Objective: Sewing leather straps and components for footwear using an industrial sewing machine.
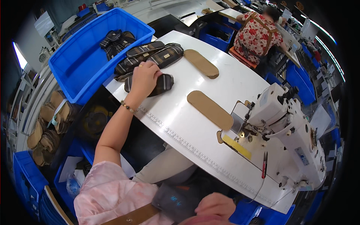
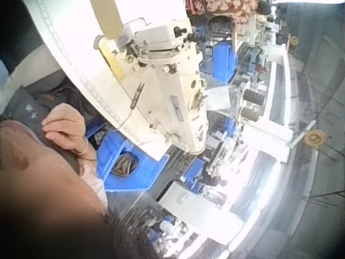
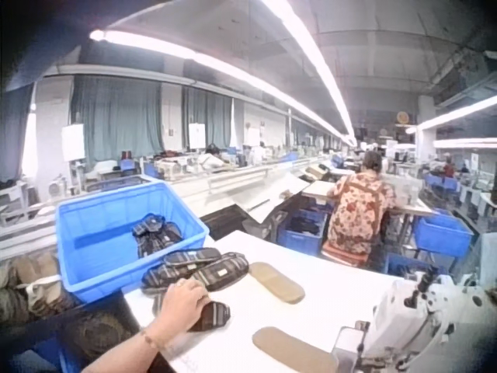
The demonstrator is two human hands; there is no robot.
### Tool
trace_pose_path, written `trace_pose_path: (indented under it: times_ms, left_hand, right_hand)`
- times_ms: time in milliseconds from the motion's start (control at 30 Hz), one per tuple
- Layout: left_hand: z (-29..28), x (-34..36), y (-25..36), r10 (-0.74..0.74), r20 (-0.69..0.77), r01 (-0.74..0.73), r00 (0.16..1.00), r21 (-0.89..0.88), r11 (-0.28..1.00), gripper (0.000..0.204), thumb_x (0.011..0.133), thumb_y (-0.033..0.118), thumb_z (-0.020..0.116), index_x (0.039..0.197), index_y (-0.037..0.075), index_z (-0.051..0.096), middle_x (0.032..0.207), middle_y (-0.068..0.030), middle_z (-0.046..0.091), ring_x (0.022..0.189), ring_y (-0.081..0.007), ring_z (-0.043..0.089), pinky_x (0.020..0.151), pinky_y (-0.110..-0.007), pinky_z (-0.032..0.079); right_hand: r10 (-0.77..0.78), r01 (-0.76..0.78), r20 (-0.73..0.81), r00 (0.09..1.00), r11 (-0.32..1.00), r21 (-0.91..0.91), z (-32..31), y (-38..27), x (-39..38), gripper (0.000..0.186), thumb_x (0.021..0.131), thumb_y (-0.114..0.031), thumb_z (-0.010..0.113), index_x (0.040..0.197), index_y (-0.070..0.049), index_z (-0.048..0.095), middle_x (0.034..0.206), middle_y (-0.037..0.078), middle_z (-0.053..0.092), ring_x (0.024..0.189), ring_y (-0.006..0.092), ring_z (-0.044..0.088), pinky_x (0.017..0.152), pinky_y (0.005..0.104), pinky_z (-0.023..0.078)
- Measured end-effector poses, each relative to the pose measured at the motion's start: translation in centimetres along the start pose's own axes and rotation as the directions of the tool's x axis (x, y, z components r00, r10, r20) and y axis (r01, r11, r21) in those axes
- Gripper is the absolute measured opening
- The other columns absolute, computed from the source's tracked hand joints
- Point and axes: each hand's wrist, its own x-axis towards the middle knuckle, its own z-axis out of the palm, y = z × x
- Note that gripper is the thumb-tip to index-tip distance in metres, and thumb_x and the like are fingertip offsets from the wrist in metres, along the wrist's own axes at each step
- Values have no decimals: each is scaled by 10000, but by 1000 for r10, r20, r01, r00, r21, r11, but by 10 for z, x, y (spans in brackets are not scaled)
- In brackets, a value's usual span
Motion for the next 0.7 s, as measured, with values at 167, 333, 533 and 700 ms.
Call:
trace_pose_path:
  times_ms: [167, 333, 533, 700]
  left_hand:
    - [-72, -40, 92, 294, 191, -170, 937, -486, 857, 126, 846, 44, 720, 905, 53, 610, 1025, -62, 638, 940, -298, 610, 793, -372, 517]
    - [-91, -81, 149, 568, 307, -208, 764, -715, 667, 150, 850, 127, 710, 929, 68, 598, 1063, -38, 609, 930, -261, 605, 677, -362, 560]
    - [-76, -103, 150, 626, 331, -45, 706, -861, 506, 153, 914, 170, 702, 962, 58, 610, 1110, -57, 611, 941, -232, 607, 775, -335, 528]
    - [-78, -110, 155, 486, 733, 701, 477, -650, 293, 242, 1000, 259, 621, 1109, 45, 591, 1068, -114, 577, 957, -221, 587, 818, -341, 485]
  right_hand:
    - [250, -384, -607, 754, 918, -98, 10, 43, 34, 415, 995, -307, 618, 1192, 55, 668, 1132, 165, 711, 1027, 252, 679, 955, 350, 500]
    - [399, -378, -542, 739, 913, 156, -1, 72, 33, 329, 1011, -241, 610, 1141, 58, 657, 1061, 83, 701, 962, 149, 631, 905, 275, 475]
    - [474, -277, -530, 704, 869, 409, -2, 72, 30, 201, 954, -201, 693, 972, -15, 618, 941, 23, 639, 861, 87, 579, 811, 244, 457]
    - [427, -180, -489, 761, 863, 472, 0, 72, 28, 160, 898, -117, 738, 957, -4, 640, 922, 23, 635, 851, 87, 558, 812, 240, 436]
